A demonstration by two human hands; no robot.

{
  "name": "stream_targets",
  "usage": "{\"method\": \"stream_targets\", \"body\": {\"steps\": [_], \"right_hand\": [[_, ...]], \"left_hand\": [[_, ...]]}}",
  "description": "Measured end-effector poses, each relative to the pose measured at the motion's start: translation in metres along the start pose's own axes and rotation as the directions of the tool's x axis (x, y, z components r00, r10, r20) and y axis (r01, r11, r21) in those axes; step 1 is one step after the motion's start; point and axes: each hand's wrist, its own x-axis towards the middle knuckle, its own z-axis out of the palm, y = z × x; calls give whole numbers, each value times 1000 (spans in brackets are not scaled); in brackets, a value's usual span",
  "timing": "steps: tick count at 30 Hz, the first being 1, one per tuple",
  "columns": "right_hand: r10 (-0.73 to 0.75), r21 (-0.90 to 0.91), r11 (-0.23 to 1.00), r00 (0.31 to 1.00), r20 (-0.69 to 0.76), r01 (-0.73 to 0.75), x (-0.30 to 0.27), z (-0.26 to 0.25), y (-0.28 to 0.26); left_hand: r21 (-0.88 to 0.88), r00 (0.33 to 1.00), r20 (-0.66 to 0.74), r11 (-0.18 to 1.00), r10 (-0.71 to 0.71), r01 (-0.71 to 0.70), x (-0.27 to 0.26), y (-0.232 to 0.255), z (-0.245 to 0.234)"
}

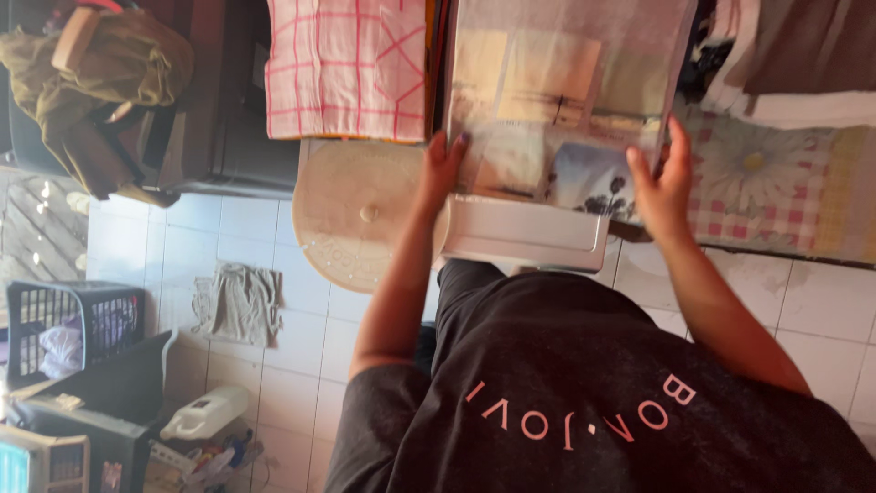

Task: The person folds various items of clothing by hand, including shirts and t-shirts, and stacks them into neat piles.

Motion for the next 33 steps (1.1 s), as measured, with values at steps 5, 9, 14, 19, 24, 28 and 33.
{"method": "stream_targets", "body": {"steps": [5, 9, 14, 19, 24, 28, 33], "right_hand": [[-210, -480, 858, 978, -2, 183, 6, 1, 2], [418, -455, 777, 897, -143, -435, 23, 6, -20], [-271, -582, 780, 963, 19, 231, 48, 15, -71], [-236, -709, 620, 942, 239, 335, 106, 75, -39], [-55, -692, 680, 958, 283, 243, 141, 69, -9], [-90, -689, 680, 961, 263, 252, 142, 73, -14], [-82, -693, 697, 980, 182, 187, 94, 60, -8]], "left_hand": [[440, 927, -189, 872, 325, -216, -39, 23, 12], [588, 979, -154, 784, -134, 200, -50, 115, 15], [699, 826, -113, 634, 553, -329, -30, 203, 48], [743, 785, -36, 541, 619, -393, 15, 217, 99], [775, 844, -30, 545, 536, -319, 49, 205, 120], [758, 845, 9, 547, 535, -354, 51, 212, 102], [723, 907, 44, 614, 418, -317, 18, 190, 57]]}}
